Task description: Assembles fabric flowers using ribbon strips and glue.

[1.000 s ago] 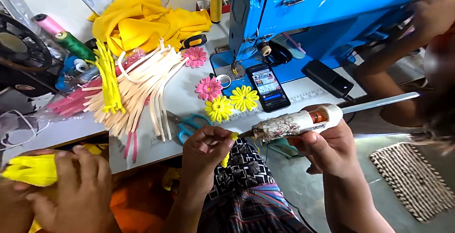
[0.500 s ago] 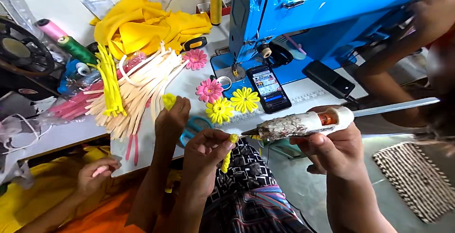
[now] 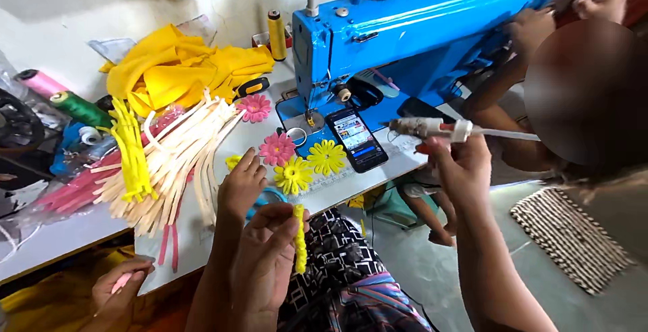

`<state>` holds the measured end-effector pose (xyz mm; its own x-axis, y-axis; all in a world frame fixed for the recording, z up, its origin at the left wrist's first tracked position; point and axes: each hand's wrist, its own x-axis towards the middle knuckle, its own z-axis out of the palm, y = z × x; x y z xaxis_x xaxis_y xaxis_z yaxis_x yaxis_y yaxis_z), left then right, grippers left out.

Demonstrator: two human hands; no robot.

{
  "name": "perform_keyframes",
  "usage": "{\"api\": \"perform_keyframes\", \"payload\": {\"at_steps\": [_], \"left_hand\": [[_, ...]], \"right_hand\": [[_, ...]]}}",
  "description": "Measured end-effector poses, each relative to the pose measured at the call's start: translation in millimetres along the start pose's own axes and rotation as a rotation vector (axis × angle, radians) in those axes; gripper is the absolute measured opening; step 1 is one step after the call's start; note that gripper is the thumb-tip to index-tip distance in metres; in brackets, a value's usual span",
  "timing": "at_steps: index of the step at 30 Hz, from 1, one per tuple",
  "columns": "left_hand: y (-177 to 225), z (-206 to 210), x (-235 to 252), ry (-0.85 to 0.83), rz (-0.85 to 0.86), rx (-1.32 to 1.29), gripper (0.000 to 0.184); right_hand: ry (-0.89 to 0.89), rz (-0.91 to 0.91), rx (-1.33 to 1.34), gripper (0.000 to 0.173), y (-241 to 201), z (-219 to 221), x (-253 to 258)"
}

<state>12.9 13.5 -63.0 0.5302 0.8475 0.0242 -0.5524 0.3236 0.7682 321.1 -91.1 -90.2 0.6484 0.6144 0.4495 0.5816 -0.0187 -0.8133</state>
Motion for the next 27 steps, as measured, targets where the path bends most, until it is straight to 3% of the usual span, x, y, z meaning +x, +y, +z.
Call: {"api": "perform_keyframes", "payload": {"at_steps": [4, 14, 18, 22, 24, 27], "left_hand": [[-7, 6, 1, 0.027, -0.036, -0.009, 0.022], [-3, 4, 3, 0.181, 0.016, 0.043, 0.020], [-7, 11, 8, 0.258, -0.016, 0.024, 0.020], [-12, 14, 12, 0.332, -0.020, -0.019, 0.021], [-17, 21, 15, 0.372, -0.054, -0.044, 0.023], [-24, 29, 16, 0.380, -0.107, -0.092, 0.022]], "right_hand": [[0.039, 0.195, -0.185, 0.049, 21, 11, 23], [-0.063, 0.119, -0.344, 0.049, 45, 42, 47], [-0.010, 0.068, -0.275, 0.068, 41, 27, 34], [0.098, -0.095, -0.089, 0.036, 15, 24, -19], [-0.050, -0.236, 0.036, 0.025, -10, 40, -52], [-0.238, -0.414, 0.222, 0.027, -43, 76, -79]]}}
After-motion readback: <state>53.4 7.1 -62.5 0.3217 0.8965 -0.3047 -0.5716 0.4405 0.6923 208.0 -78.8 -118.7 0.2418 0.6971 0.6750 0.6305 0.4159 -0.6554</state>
